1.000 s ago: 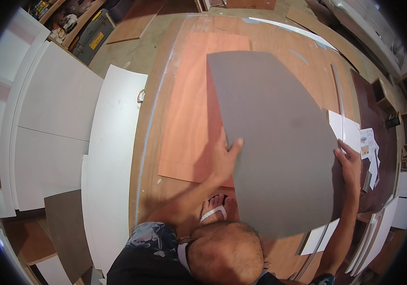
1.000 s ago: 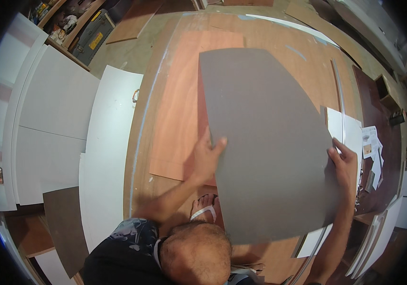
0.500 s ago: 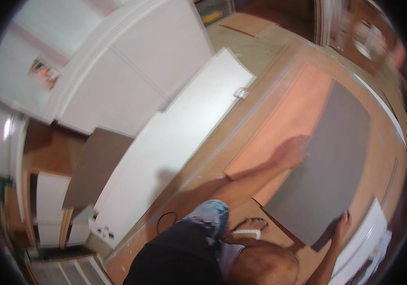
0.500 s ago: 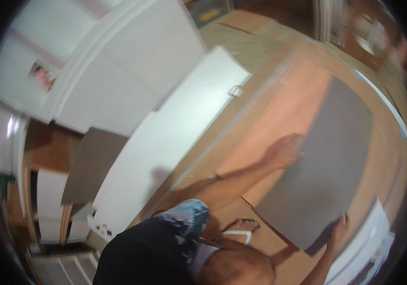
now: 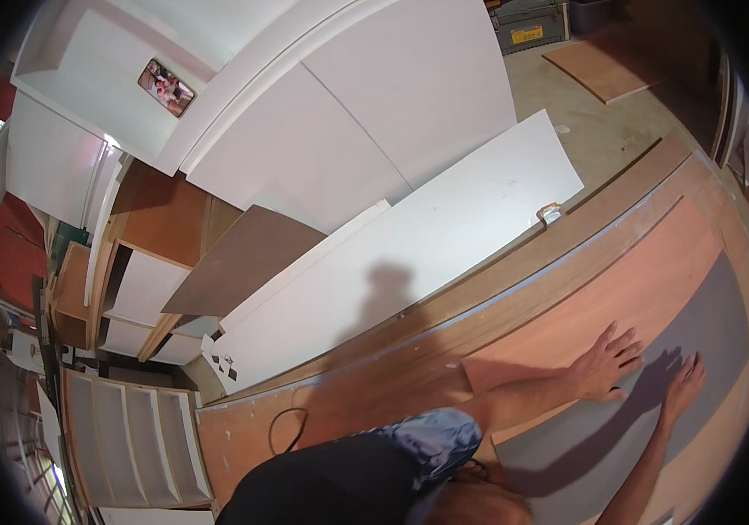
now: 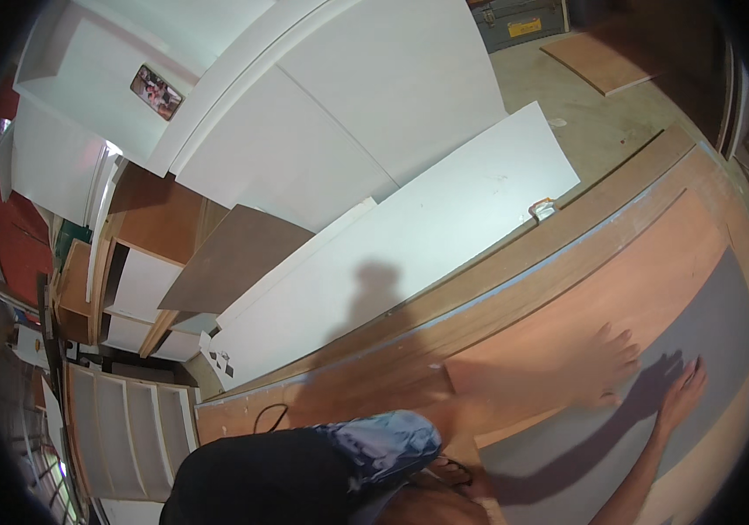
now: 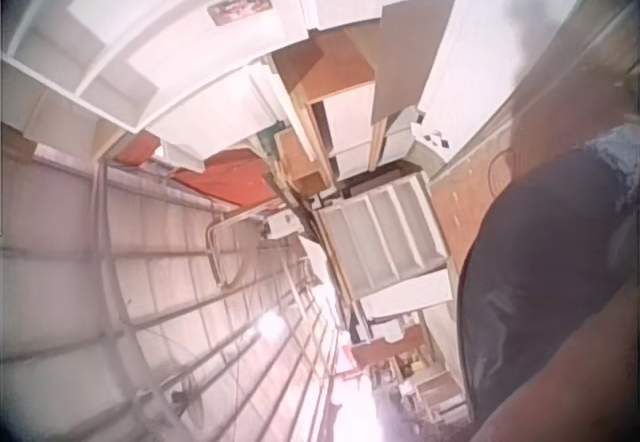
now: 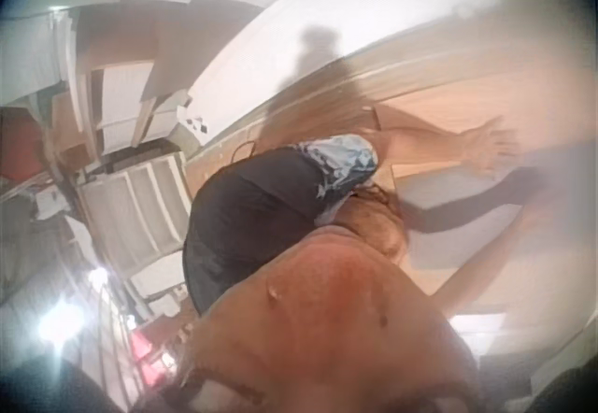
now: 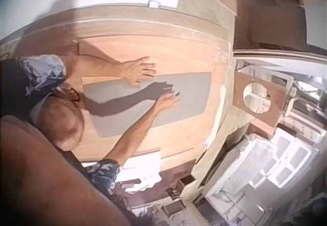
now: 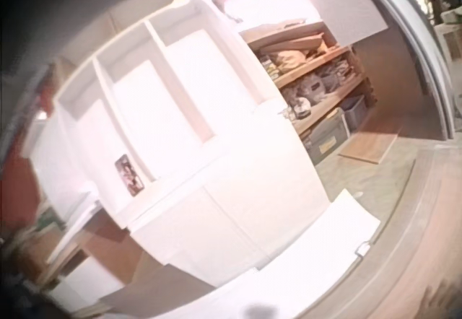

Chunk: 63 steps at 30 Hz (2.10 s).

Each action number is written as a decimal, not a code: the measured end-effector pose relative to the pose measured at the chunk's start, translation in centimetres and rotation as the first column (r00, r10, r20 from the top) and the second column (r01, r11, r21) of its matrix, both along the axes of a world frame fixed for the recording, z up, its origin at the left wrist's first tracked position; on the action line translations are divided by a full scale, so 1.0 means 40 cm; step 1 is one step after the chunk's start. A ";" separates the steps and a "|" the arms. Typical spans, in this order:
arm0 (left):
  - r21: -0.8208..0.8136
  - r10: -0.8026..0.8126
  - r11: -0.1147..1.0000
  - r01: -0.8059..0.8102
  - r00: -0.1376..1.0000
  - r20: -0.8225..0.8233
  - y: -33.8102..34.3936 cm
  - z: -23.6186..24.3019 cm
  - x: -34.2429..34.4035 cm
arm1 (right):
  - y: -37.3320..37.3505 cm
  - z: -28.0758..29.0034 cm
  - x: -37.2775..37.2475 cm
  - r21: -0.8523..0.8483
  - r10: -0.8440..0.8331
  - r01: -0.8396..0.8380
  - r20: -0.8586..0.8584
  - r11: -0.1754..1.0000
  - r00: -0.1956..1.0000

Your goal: The person measures and marks a large white panel using a metal ruler and a utility knife, then cuts along the marked line. They handle the cut pieces and place them on the floor, then repeat the process on another panel.

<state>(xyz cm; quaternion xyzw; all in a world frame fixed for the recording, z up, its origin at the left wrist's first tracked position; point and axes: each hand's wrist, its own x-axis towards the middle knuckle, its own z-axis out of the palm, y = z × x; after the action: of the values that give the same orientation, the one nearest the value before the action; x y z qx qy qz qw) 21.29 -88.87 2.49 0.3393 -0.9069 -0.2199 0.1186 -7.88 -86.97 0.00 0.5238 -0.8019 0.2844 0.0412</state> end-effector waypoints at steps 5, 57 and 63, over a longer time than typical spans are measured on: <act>0.072 0.121 0.991 -0.114 0.988 -0.097 0.050 -0.058 -0.049 | -0.273 0.021 -0.001 0.062 0.023 -0.026 0.045 0.998 0.999; 0.179 0.378 0.909 -0.377 0.925 0.030 0.293 0.024 0.022 | 0.906 0.006 0.205 0.491 -0.628 0.392 0.589 0.778 0.509; 0.441 0.509 0.723 -0.531 0.842 0.180 0.315 0.088 0.072 | 0.875 0.000 0.200 0.618 -0.782 0.513 0.303 0.597 0.545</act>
<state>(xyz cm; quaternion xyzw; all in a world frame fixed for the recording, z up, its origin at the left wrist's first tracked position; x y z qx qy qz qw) 24.17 -76.27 6.01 0.6031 -0.6953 -0.3849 0.0677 0.13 -51.97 0.00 0.0656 -0.9580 0.1853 -0.2088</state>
